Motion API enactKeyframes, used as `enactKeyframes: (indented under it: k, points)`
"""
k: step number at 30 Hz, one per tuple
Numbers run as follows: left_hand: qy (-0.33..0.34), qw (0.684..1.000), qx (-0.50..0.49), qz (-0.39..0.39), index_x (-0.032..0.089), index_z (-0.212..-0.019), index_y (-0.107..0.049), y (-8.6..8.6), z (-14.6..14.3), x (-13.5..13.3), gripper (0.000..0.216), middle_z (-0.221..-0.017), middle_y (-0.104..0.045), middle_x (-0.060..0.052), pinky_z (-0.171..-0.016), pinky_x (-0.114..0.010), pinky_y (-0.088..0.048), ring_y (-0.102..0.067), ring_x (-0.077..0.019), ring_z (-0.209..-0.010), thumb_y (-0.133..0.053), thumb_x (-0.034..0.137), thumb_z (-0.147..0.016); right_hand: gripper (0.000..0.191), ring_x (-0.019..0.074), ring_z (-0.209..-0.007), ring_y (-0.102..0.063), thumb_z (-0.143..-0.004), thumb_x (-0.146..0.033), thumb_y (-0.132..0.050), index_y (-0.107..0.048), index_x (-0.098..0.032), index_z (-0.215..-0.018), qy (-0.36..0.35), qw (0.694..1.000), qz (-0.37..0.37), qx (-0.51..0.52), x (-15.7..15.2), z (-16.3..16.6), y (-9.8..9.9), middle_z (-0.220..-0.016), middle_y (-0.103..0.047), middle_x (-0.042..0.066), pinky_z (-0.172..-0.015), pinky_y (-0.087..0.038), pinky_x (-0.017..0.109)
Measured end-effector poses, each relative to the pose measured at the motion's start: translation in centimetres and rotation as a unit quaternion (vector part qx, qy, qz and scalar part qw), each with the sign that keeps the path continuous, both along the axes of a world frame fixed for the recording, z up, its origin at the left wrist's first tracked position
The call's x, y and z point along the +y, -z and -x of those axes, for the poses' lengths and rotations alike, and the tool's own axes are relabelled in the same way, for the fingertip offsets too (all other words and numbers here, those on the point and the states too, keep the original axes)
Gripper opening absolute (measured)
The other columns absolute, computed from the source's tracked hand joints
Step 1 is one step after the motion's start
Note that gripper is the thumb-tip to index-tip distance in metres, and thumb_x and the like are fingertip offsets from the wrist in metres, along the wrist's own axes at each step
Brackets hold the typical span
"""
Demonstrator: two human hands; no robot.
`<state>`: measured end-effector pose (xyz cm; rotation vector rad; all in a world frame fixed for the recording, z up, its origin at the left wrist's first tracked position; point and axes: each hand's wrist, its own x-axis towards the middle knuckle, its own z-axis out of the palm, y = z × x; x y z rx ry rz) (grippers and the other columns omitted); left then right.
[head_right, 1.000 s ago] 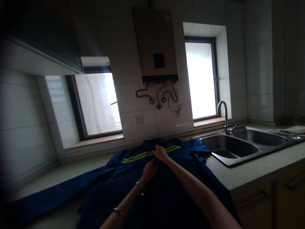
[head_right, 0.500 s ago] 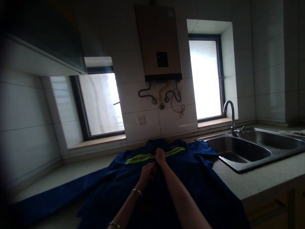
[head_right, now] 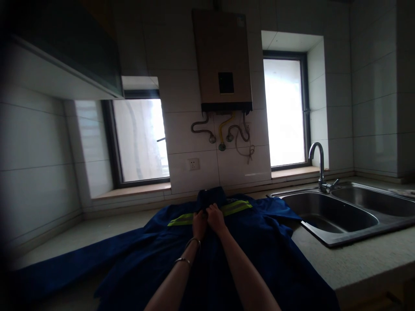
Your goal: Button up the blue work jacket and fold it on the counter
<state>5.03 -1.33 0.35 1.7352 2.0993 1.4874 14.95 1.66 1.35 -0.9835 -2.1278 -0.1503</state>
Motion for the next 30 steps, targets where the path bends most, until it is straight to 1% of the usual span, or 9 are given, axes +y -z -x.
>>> enactKeyframes:
  k: [3, 6, 11, 15, 20, 22, 24, 27, 30]
  points:
    - [-0.005, 1.000, 0.017, -0.007, 0.014, -0.089, -0.067, 0.1, 0.2, 0.2, 0.025, -0.098, -0.058, -0.011, -0.071, -0.026, -0.043, -0.058, -0.0146, -0.072, -0.042, 0.016, -0.086, 0.026, 0.0174, -0.097, -0.052, -0.088, -0.011, -0.039, -0.065, -0.016, -0.090, -0.029, 0.991, 0.050, 0.118, 0.5, 0.3, 0.4, -0.094, -0.064, 0.007, -0.095, -0.035, 0.027]
    - [-0.001, 0.999, 0.031, -0.016, 0.014, -0.080, -0.067, 0.2, 0.1, 0.3, 0.027, -0.091, -0.058, -0.009, -0.070, -0.026, -0.043, -0.055, -0.0146, -0.070, -0.041, 0.012, -0.084, 0.022, 0.0180, -0.093, -0.055, -0.085, -0.014, -0.045, -0.066, -0.016, -0.085, -0.023, 0.959, 0.132, 0.249, 1.2, 0.8, 1.0, -0.092, -0.066, 0.007, -0.089, -0.038, 0.027]
    - [0.021, 0.998, 0.040, -0.051, 0.015, -0.072, -0.068, 0.4, -0.3, 0.3, 0.029, -0.085, -0.059, -0.009, -0.076, -0.028, -0.044, -0.056, -0.0170, -0.076, -0.042, 0.007, -0.081, 0.021, 0.0169, -0.076, -0.061, -0.076, -0.014, -0.047, -0.068, -0.015, -0.074, 0.027, 0.915, 0.212, 0.343, 3.4, 0.5, 1.7, -0.078, -0.069, 0.005, -0.073, -0.044, 0.024]
    - [0.027, 0.996, 0.020, -0.080, 0.016, -0.081, -0.070, 0.5, -0.3, 0.3, 0.028, -0.093, -0.063, -0.008, -0.083, -0.028, -0.044, -0.059, -0.0174, -0.086, -0.043, 0.008, -0.079, 0.027, 0.0194, -0.070, -0.062, -0.077, -0.020, -0.043, -0.068, -0.010, -0.075, 0.071, 0.859, 0.261, 0.434, 5.1, -1.0, 1.7, -0.070, -0.068, 0.007, -0.062, -0.045, 0.025]
    - [-0.060, 0.992, -0.065, -0.090, 0.011, -0.102, -0.063, 0.2, 0.3, 0.1, 0.033, -0.103, -0.062, -0.013, -0.082, -0.033, -0.045, -0.058, -0.0222, -0.093, -0.038, 0.025, -0.086, 0.034, 0.0199, -0.080, -0.064, -0.075, -0.027, -0.051, -0.066, -0.008, -0.098, 0.068, 0.815, 0.308, 0.486, 5.6, -1.7, 1.7, -0.088, -0.070, 0.011, -0.067, -0.049, 0.025]
    - [-0.079, 0.990, -0.096, -0.072, 0.010, -0.093, -0.063, 0.0, 0.4, -0.4, 0.037, -0.091, -0.064, -0.012, -0.072, -0.032, -0.045, -0.060, -0.0216, -0.081, -0.031, 0.027, -0.087, 0.039, 0.0203, -0.083, -0.065, -0.071, -0.028, -0.057, -0.064, -0.008, -0.104, 0.054, 0.813, 0.329, 0.477, 5.2, -1.6, 1.5, -0.092, -0.070, 0.011, -0.069, -0.050, 0.025]
    - [-0.061, 0.991, -0.110, -0.046, 0.012, -0.078, -0.063, -0.2, 0.0, -1.2, 0.039, -0.074, -0.064, -0.007, -0.062, -0.028, -0.043, -0.058, -0.0187, -0.068, -0.029, 0.028, -0.087, 0.049, 0.0211, -0.086, -0.064, -0.064, -0.024, -0.065, -0.061, -0.010, -0.110, 0.034, 0.820, 0.345, 0.455, 4.4, -1.4, 1.3, -0.095, -0.069, 0.009, -0.073, -0.050, 0.026]
    - [0.008, 0.995, -0.095, 0.001, 0.015, -0.060, -0.058, -0.5, -1.2, -3.4, 0.042, -0.055, -0.057, -0.001, -0.055, -0.024, -0.038, -0.054, -0.0148, -0.056, -0.030, 0.032, -0.087, 0.069, 0.0215, -0.093, -0.063, -0.053, -0.017, -0.073, -0.055, -0.013, -0.119, -0.008, 0.838, 0.355, 0.413, 2.4, -1.3, 1.0, -0.101, -0.068, 0.008, -0.081, -0.048, 0.027]
    - [0.084, 0.994, -0.050, 0.052, 0.016, -0.054, -0.056, -0.8, -2.4, -6.6, 0.043, -0.051, -0.054, 0.001, -0.054, -0.022, -0.036, -0.052, -0.0132, -0.054, -0.037, 0.038, -0.086, 0.076, 0.0213, -0.101, -0.060, -0.059, -0.016, -0.071, -0.045, -0.013, -0.131, -0.063, 0.879, 0.349, 0.317, -0.5, -2.2, 1.0, -0.110, -0.065, 0.011, -0.090, -0.044, 0.029]
